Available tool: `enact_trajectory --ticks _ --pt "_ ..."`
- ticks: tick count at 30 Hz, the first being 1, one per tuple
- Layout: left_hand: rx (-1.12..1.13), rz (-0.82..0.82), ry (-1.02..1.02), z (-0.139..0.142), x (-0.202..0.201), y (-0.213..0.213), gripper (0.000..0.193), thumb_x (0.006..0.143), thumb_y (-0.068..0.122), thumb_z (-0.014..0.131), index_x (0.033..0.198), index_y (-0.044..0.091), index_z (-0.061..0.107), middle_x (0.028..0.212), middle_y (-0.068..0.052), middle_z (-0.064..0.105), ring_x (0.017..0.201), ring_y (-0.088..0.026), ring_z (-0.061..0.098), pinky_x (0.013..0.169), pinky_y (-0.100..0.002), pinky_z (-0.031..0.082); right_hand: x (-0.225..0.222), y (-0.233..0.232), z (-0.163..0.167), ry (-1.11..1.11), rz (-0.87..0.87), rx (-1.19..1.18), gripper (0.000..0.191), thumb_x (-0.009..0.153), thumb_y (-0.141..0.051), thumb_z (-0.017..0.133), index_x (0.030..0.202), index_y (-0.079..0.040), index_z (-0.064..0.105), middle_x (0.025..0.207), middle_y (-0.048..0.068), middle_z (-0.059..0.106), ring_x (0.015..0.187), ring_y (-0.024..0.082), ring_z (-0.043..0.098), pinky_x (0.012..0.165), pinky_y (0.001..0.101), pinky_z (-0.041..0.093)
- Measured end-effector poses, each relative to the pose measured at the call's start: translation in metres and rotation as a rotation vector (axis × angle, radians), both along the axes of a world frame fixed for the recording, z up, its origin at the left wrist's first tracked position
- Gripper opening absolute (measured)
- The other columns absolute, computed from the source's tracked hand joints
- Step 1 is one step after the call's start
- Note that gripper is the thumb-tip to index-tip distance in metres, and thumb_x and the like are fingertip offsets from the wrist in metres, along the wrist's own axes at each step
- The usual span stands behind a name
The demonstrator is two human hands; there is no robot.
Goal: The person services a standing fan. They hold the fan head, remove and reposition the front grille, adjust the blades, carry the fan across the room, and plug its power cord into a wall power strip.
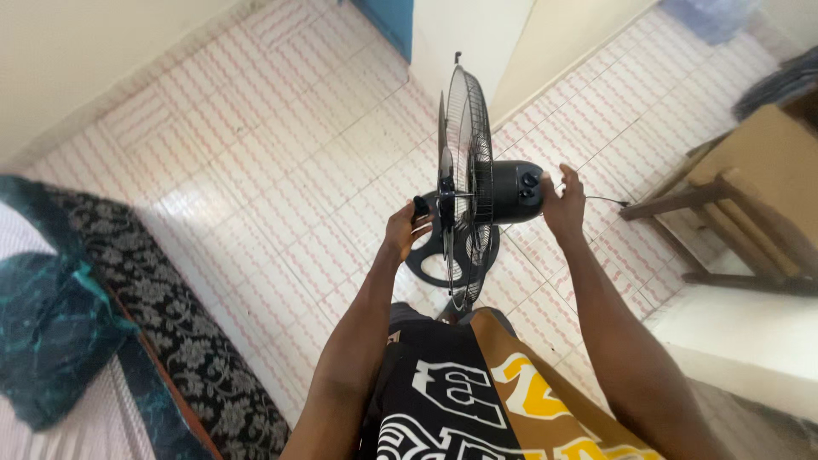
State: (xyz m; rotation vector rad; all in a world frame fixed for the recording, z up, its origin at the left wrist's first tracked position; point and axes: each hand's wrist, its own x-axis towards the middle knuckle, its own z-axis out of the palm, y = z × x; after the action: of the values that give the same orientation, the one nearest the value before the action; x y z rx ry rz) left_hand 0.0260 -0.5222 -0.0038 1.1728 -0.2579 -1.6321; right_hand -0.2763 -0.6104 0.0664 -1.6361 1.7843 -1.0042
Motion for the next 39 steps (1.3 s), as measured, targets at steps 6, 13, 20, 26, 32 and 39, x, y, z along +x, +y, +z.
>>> enact_trajectory --ticks 6,13,20,26,32,39 --pt "0.026 0.01 -0.057 -0.014 -0.005 -0.012 0.042 0.109 0.039 0.047 0.129 0.006 0.064 0.116 -0.006 0.073 0.097 -0.016 0.071 0.08 -0.033 0.059 0.006 -0.029 -0.016 -0.203 0.099 0.272 0.068 0.1 -0.052 0.06 0.15 -0.006 0.048 0.143 0.017 0.056 0.131 0.027 0.053 0.108 0.0382 0.041" --pt "0.011 -0.05 -0.107 -0.027 0.0 -0.021 0.042 0.109 0.04 0.048 0.124 0.006 0.067 0.112 -0.003 0.072 0.094 -0.013 0.07 0.08 -0.031 0.06 0.013 -0.026 -0.041 -0.361 0.092 0.316 0.065 0.102 -0.052 0.056 0.147 -0.004 0.05 0.138 0.012 0.057 0.127 0.02 0.053 0.109 0.0324 0.04" --pt "-0.002 -0.126 -0.199 -0.033 0.001 -0.029 0.043 0.107 0.039 0.052 0.134 0.01 0.066 0.106 0.001 0.069 0.089 -0.01 0.067 0.074 -0.028 0.057 0.013 -0.029 -0.053 -0.461 0.088 0.317 0.066 0.102 -0.05 0.058 0.147 -0.003 0.05 0.131 0.01 0.057 0.12 0.017 0.052 0.106 0.03 0.041" --pt "-0.025 -0.104 -0.263 -0.032 0.001 -0.029 0.046 0.104 0.038 0.058 0.137 0.007 0.066 0.099 0.0 0.071 0.086 -0.009 0.067 0.073 -0.027 0.059 0.015 -0.028 -0.052 -0.472 0.085 0.323 0.066 0.103 -0.049 0.057 0.148 -0.002 0.048 0.132 0.01 0.057 0.121 0.016 0.054 0.105 0.0296 0.042" --pt "-0.184 0.003 -0.287 -0.033 -0.003 -0.03 0.04 0.107 0.032 0.068 0.127 -0.003 0.074 0.09 -0.005 0.068 0.073 -0.01 0.061 0.064 -0.027 0.052 0.02 -0.027 -0.048 -0.447 0.037 0.358 0.065 0.101 -0.049 0.056 0.148 -0.006 0.049 0.133 0.01 0.057 0.12 0.018 0.054 0.104 0.0309 0.043" --pt "-0.199 -0.003 -0.72 -0.018 -0.004 -0.029 0.036 0.097 0.021 0.074 0.123 -0.002 0.073 0.088 -0.007 0.077 0.073 -0.011 0.071 0.065 -0.026 0.056 0.024 -0.024 -0.046 -0.458 0.027 0.316 0.061 0.1 -0.047 0.058 0.146 -0.007 0.051 0.131 0.011 0.056 0.119 0.02 0.053 0.105 0.0322 0.042"
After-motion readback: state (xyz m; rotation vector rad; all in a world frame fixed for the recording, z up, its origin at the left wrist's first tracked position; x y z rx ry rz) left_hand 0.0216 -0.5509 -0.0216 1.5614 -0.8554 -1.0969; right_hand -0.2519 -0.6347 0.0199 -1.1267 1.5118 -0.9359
